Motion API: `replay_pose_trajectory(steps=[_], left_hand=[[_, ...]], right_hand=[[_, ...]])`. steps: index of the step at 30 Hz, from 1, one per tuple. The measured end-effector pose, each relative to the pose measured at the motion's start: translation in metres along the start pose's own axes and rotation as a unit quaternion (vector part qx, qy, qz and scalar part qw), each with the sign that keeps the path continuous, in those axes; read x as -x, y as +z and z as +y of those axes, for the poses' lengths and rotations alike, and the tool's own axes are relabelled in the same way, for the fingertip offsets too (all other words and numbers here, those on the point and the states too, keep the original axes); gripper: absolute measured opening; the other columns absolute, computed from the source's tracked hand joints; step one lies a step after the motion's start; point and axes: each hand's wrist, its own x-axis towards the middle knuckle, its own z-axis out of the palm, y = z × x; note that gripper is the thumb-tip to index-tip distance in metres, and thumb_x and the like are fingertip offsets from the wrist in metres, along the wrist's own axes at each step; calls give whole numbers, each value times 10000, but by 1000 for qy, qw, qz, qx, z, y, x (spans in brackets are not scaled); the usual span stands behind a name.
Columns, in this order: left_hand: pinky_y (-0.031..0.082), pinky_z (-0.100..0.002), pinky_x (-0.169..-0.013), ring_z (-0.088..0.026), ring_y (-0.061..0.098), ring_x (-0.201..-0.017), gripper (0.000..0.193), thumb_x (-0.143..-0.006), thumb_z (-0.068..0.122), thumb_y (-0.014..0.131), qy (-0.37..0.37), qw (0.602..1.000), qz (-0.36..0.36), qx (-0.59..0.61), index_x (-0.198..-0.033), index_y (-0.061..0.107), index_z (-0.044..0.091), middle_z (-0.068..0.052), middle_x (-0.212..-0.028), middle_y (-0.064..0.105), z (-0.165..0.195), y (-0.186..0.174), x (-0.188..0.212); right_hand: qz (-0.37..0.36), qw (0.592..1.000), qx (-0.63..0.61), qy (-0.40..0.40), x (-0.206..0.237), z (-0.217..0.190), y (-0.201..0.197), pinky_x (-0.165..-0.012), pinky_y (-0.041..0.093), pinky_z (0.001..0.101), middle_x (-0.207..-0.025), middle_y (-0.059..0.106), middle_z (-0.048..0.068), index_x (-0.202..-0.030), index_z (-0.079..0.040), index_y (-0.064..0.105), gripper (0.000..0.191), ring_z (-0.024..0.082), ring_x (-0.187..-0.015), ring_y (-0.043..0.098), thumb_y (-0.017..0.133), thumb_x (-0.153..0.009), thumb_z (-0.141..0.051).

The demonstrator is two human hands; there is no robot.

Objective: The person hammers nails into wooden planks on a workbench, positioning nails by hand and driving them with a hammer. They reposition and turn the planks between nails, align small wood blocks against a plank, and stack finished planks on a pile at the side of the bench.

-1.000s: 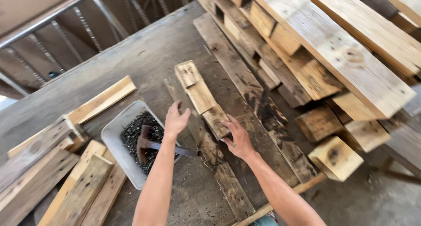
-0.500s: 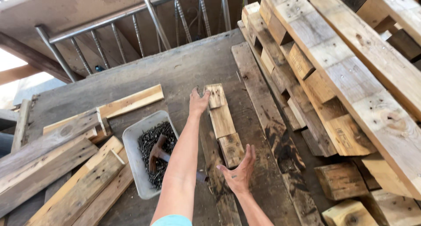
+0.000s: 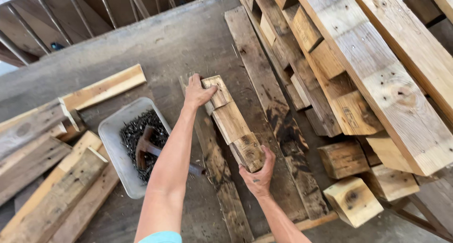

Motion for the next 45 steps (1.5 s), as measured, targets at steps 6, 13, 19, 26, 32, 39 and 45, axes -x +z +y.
replay_pose_trajectory(steps=[6, 13, 19, 26, 32, 39, 45], left_hand=[[560, -447, -890, -289, 601, -1002, 649, -749, 453, 793, 17, 993, -115, 4, -1174, 499, 60, -137, -1124, 538, 54, 0, 75], [490, -495, -813, -353, 536, -1005, 532, -824, 374, 777, 139, 988, 61, 31, -1160, 542, 36, -175, -1075, 528, 106, -26, 267], [496, -470, -862, -321, 593, -998, 535, -909, 422, 746, 49, 985, 161, 30, -1185, 545, 9, -167, -1056, 573, 25, -74, 387], [524, -469, -878, -348, 644, -1029, 691, -867, 540, 732, -158, 944, 285, 55, -1233, 541, -14, -204, -1134, 625, -140, -89, 448], [531, -481, -948, -372, 680, -1091, 826, -825, 679, 703, -252, 939, 218, 81, -1231, 519, -16, -213, -1110, 669, -216, -82, 456], [274, -547, -1181, -421, 383, -1421, 1051, -739, 648, 778, -107, 980, 164, -21, -1451, 385, -17, -253, -1459, 451, -220, -101, 462], [118, -574, -1206, -364, 197, -1498, 1316, -483, 572, 920, 96, 970, -56, -215, -1531, 278, 105, -140, -1586, 287, -208, -130, 411]], right_hand=[[-12, 996, 41, 77, 61, 31, -75, -966, 526, 475, -1332, 434, 159, -1446, -103, 361, 1020, 285, -1229, 502, 893, -581, -205], [-15, 997, 48, -67, 145, 87, -211, -995, 524, 415, -1316, 480, 177, -1401, -27, 416, 1006, 263, -1181, 580, 882, -572, -355], [-94, 982, 6, -164, 166, 91, -219, -1052, 541, 417, -1253, 564, 159, -1343, -92, 451, 907, 274, -1222, 631, 915, -585, -272], [-422, 880, -53, -212, 112, 47, -83, -1012, 498, 469, -1343, 486, 247, -1362, -66, 475, 943, 353, -1258, 530, 942, -548, -153], [-512, 784, 130, -327, 73, 16, 7, -1125, 333, 527, -1346, 521, 168, -1377, -85, 456, 985, 395, -1320, 435, 891, -502, -210], [-530, 790, 182, -251, 76, 5, -11, -1162, 347, 490, -1437, 520, 160, -1429, -97, 442, 988, 376, -1369, 421, 871, -540, -144], [-505, 814, 209, -197, 93, 1, -7, -1185, 343, 481, -1456, 492, 178, -1446, -87, 430, 1027, 387, -1397, 399, 852, -510, -61]])
